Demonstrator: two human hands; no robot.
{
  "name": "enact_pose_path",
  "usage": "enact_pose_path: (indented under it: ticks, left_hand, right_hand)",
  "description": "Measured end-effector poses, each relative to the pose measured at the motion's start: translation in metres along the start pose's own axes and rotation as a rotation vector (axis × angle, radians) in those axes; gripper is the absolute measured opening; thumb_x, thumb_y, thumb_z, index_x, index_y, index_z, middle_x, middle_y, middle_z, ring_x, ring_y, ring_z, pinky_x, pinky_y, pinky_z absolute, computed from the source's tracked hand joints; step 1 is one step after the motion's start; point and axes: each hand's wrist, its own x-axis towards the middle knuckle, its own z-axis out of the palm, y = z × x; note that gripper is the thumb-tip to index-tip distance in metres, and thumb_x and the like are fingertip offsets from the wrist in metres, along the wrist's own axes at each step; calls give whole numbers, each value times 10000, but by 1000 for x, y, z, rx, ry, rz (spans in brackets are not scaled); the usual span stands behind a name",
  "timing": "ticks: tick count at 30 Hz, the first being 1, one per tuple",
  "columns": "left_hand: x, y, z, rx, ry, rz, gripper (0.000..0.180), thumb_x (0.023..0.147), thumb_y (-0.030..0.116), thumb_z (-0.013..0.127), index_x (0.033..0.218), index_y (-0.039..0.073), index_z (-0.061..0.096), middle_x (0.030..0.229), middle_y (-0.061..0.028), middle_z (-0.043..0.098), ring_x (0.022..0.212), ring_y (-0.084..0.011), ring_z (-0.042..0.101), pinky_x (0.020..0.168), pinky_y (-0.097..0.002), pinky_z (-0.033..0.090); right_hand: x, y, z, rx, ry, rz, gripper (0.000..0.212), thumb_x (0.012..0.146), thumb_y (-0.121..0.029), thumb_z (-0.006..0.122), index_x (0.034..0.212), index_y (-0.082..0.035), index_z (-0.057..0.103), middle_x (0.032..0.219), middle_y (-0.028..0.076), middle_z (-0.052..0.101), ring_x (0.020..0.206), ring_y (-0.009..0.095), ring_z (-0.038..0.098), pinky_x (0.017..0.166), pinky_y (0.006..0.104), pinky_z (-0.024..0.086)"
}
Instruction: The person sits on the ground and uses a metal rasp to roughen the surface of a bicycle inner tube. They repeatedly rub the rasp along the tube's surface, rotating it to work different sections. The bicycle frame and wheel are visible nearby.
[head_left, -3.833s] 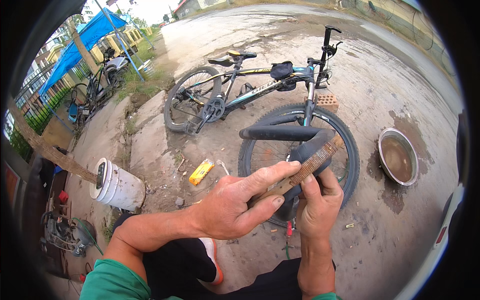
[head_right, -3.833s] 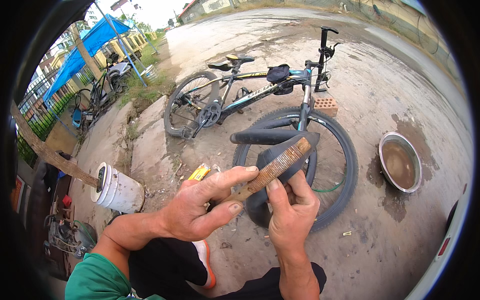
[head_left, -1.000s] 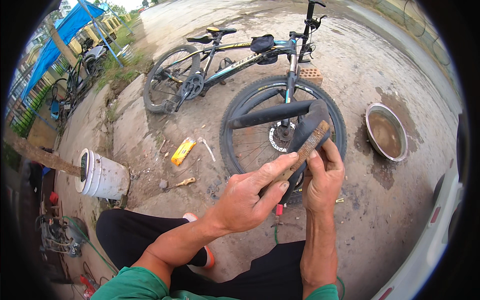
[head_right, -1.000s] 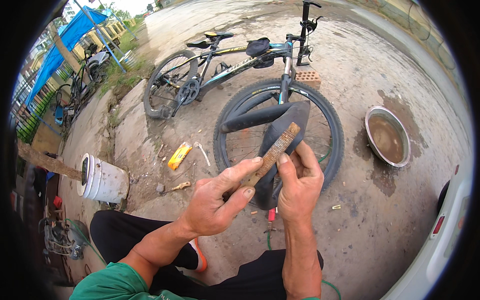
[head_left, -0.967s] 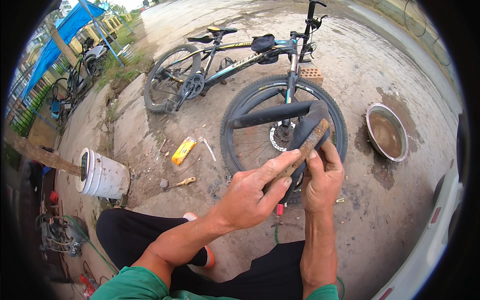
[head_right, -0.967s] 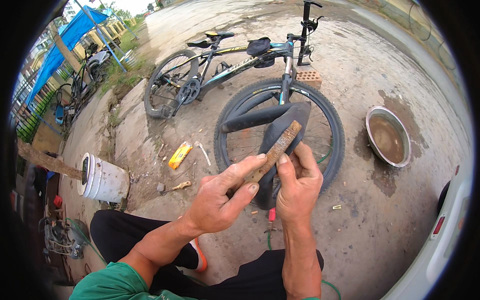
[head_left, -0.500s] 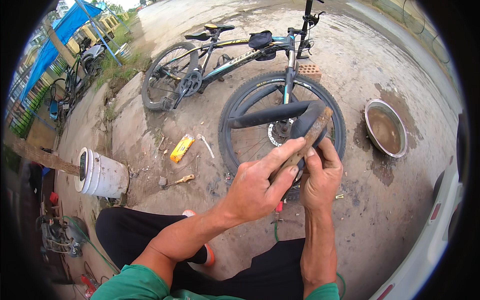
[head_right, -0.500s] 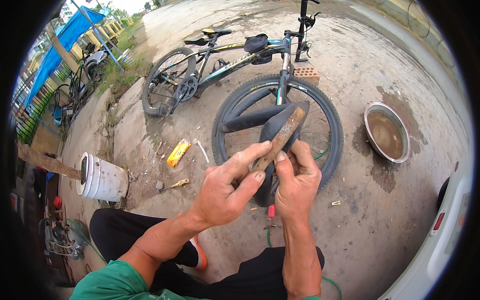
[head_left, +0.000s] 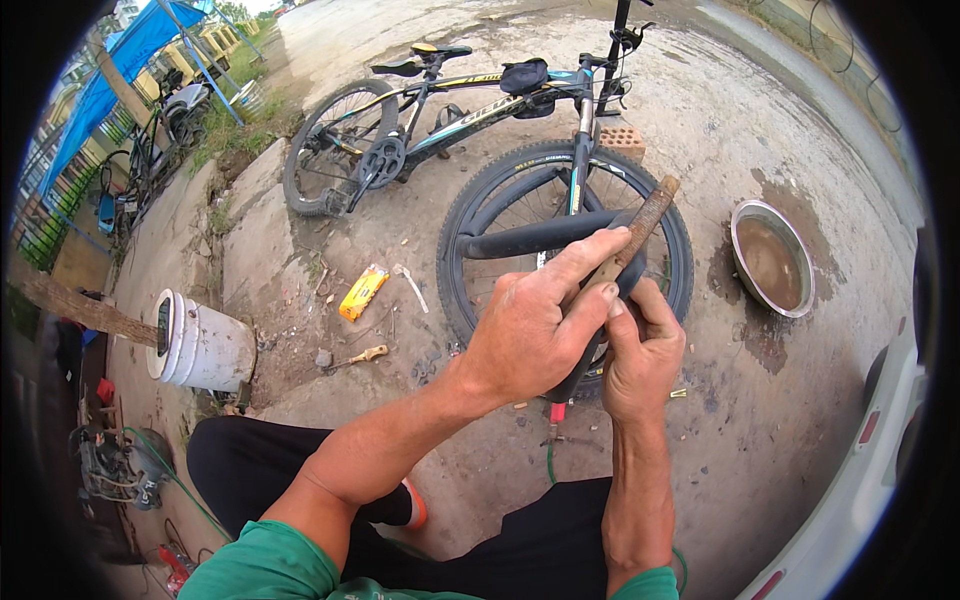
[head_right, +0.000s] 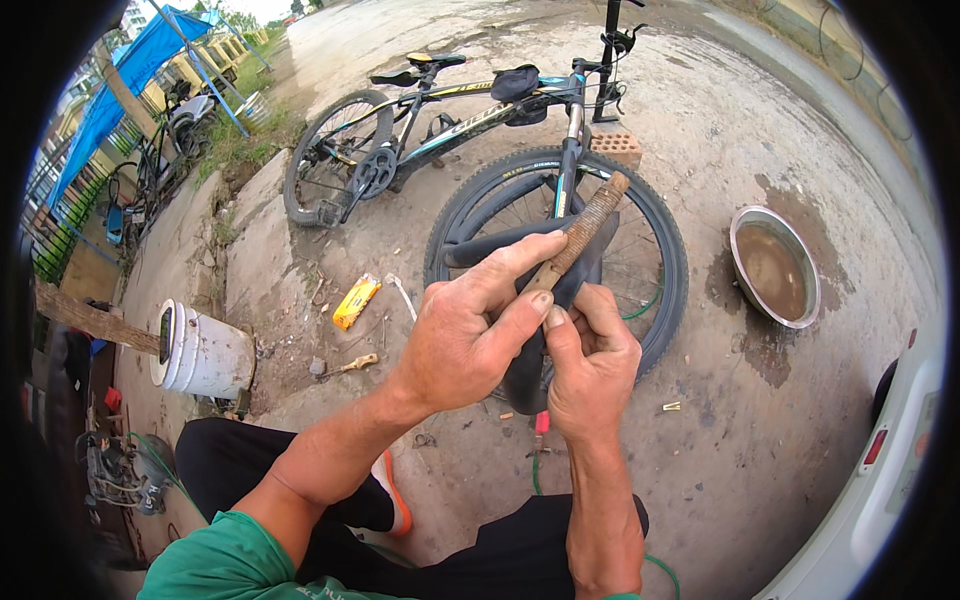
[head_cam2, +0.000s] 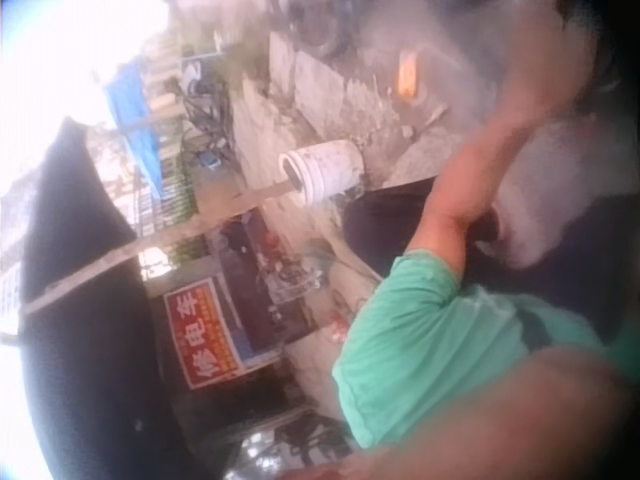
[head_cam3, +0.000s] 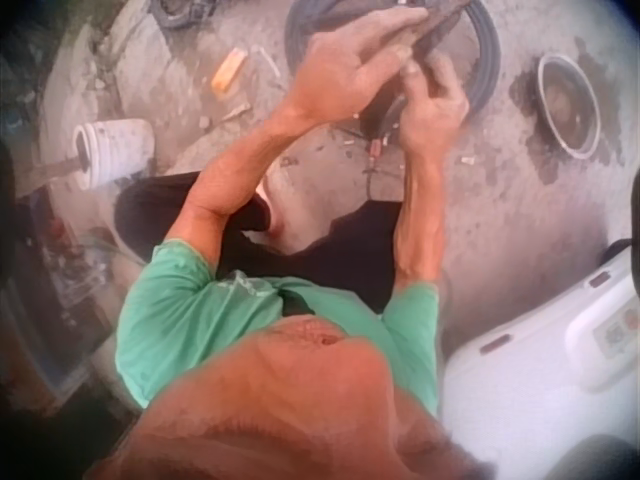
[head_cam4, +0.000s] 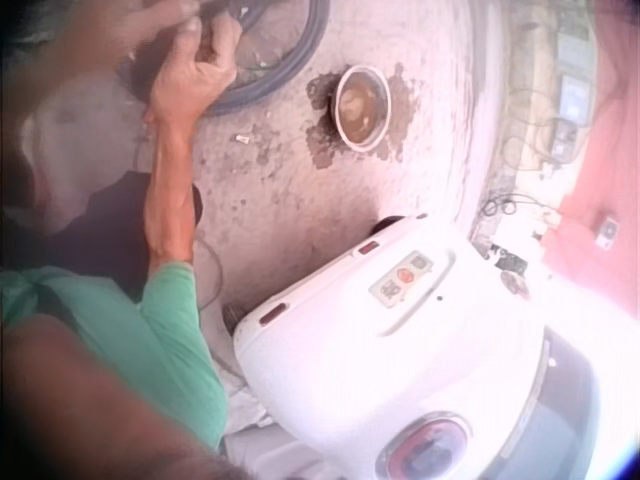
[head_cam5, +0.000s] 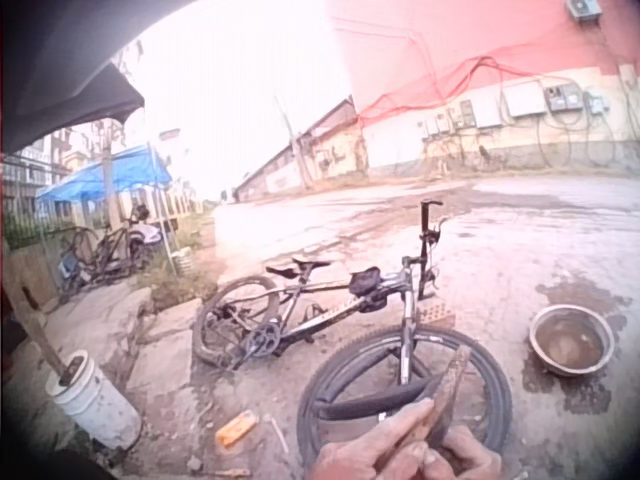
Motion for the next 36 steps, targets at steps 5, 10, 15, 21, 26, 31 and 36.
enact_pose_path:
  ticks: [5,10,15,21,26,31,36]
  left_hand:
    - [-42,2,-10,-40,-58,-57,460,996,57,631,1453,31,581,1236,-242,727,1050,-270,771,850,-361,596]
    - [-12,2,2,-19,-51,-95,453,998,61,633,1446,22,583,1174,-233,750,1001,-257,783,827,-347,600]
    - [-15,2,-5,-3,-35,-22,464,992,56,641,1451,24,583,1182,-217,755,994,-255,783,832,-336,602]
    - [-25,-10,3,-16,-50,-79,462,993,62,645,1451,41,588,1197,-220,748,989,-275,781,824,-360,601]
    - [0,-10,3,-22,-52,-91,464,991,60,645,1451,43,590,1183,-231,747,984,-291,782,819,-369,603]
    - [-46,-22,5,-39,-49,-22,456,982,50,655,1435,34,601,1265,-243,717,1063,-297,768,874,-375,606]
    - [3,-17,4,2,-11,-73,475,973,73,671,1433,0,578,1051,-196,727,887,-201,737,765,-316,570]
  right_hand:
    - [5,-6,-1,87,71,-3,212,992,-16,665,1182,69,699,953,-1,668,827,52,564,683,230,458]
    - [6,0,-15,-148,5,-63,141,986,-12,668,1099,56,718,955,14,676,812,55,564,688,235,458]
    - [5,-10,-9,-113,35,5,116,988,-34,672,1052,46,729,890,4,670,780,58,554,678,234,454]
    - [7,-9,-11,-142,17,27,98,996,-49,676,991,40,717,843,0,657,738,67,550,645,244,455]
    - [7,2,-14,-93,1,72,111,995,-44,680,908,25,682,826,1,634,741,70,546,661,250,461]
    - [10,-3,-18,-48,30,76,130,1003,-88,686,1007,36,725,823,-1,647,733,74,548,656,250,461]
    - [8,1,-18,-73,-39,107,145,999,-99,687,1005,42,722,825,0,648,730,76,548,658,248,457]
